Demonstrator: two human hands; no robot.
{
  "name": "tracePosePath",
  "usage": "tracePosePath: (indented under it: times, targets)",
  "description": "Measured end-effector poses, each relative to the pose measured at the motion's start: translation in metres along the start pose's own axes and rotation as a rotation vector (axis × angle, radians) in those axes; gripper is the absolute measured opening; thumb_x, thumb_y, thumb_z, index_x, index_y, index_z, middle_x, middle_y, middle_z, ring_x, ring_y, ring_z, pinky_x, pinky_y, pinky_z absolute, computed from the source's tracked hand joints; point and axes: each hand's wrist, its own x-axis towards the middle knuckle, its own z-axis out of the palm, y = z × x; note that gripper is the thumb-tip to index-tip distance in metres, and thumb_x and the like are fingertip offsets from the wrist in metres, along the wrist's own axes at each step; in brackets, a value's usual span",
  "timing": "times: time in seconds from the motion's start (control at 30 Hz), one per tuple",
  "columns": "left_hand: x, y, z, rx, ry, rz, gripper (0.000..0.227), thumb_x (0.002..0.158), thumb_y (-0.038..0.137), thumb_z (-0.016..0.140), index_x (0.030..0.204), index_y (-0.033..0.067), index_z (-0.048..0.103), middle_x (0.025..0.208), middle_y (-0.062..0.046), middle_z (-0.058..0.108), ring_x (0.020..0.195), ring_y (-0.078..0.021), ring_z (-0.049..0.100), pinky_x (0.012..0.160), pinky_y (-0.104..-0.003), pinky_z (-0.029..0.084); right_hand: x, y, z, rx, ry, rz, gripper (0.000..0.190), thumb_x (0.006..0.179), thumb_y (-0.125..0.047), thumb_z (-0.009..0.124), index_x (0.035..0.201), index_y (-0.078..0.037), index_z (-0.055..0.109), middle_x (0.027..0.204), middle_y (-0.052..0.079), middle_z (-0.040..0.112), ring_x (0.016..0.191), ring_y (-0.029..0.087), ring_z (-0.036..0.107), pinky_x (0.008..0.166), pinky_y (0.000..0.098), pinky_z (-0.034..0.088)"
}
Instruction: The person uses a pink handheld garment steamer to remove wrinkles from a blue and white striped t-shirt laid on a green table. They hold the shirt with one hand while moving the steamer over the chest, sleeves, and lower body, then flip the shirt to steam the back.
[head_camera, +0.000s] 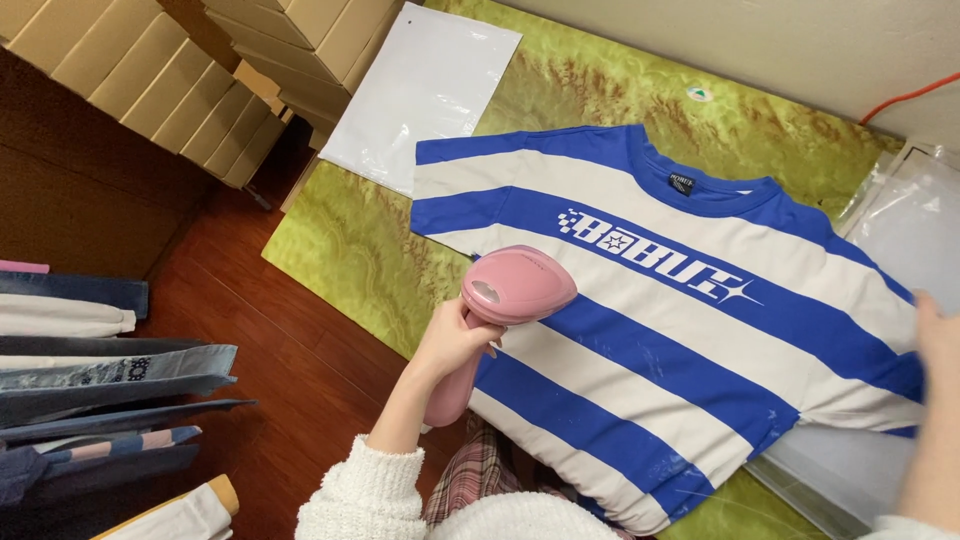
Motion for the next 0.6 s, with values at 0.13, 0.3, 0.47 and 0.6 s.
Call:
tracePosePath:
  times: [0.13, 0.3, 0.47, 0.6]
  targets:
    - [-0.003, -0.005, -0.003, 0.051, 0.021, 0.026, 0.018, 0.064, 0.014, 0.061, 0.08, 0.0055, 0.057, 0.068, -0.008, 0.068, 0.056, -0.0179, 0.069, 0.062, -0.026, 0.053, -0.244, -0.248, -0.086, -0.173, 0.136, -0.308, 0.074, 0.089, -0.052, 0.061, 0.136, 0.004, 0.048, 0.129, 0.033, 0.049, 0.118, 0.049, 0.041, 0.084, 0.0741, 0.019]
    - [-0.017, -0.004, -0.022, 0.07, 0.05, 0.065, 0.014, 0.067, 0.015, 0.066, 0.076, 0.0054, 0.061, 0.061, -0.007, 0.065, 0.053, -0.0158, 0.065, 0.059, -0.027, 0.054, -0.378, -0.32, -0.069, 0.036, -0.209, -0.067, 0.083, 0.086, -0.058, 0.037, 0.148, -0.005, 0.02, 0.155, 0.021, 0.005, 0.142, 0.036, -0.001, 0.102, 0.0702, 0.002]
    - [-0.02, -0.004, -0.055, 0.089, 0.05, 0.066, 0.014, 0.068, 0.015, 0.068, 0.071, 0.0042, 0.061, 0.057, -0.009, 0.064, 0.052, -0.0173, 0.064, 0.059, -0.029, 0.053, -0.404, -0.266, -0.04, -0.114, 0.006, -0.29, 0.075, 0.092, -0.055, 0.033, 0.148, -0.006, 0.031, 0.155, 0.022, 0.023, 0.142, 0.04, 0.015, 0.102, 0.0695, 0.009]
    - [0.003, -0.014, -0.086, 0.093, 0.024, 0.078, 0.013, 0.066, 0.01, 0.063, 0.076, 0.0019, 0.061, 0.059, -0.01, 0.064, 0.054, -0.018, 0.064, 0.056, -0.028, 0.052, -0.403, -0.245, -0.038, -0.252, 0.182, -0.422, 0.074, 0.095, -0.051, 0.034, 0.149, -0.002, 0.041, 0.154, 0.022, 0.036, 0.142, 0.038, 0.03, 0.104, 0.0643, 0.021]
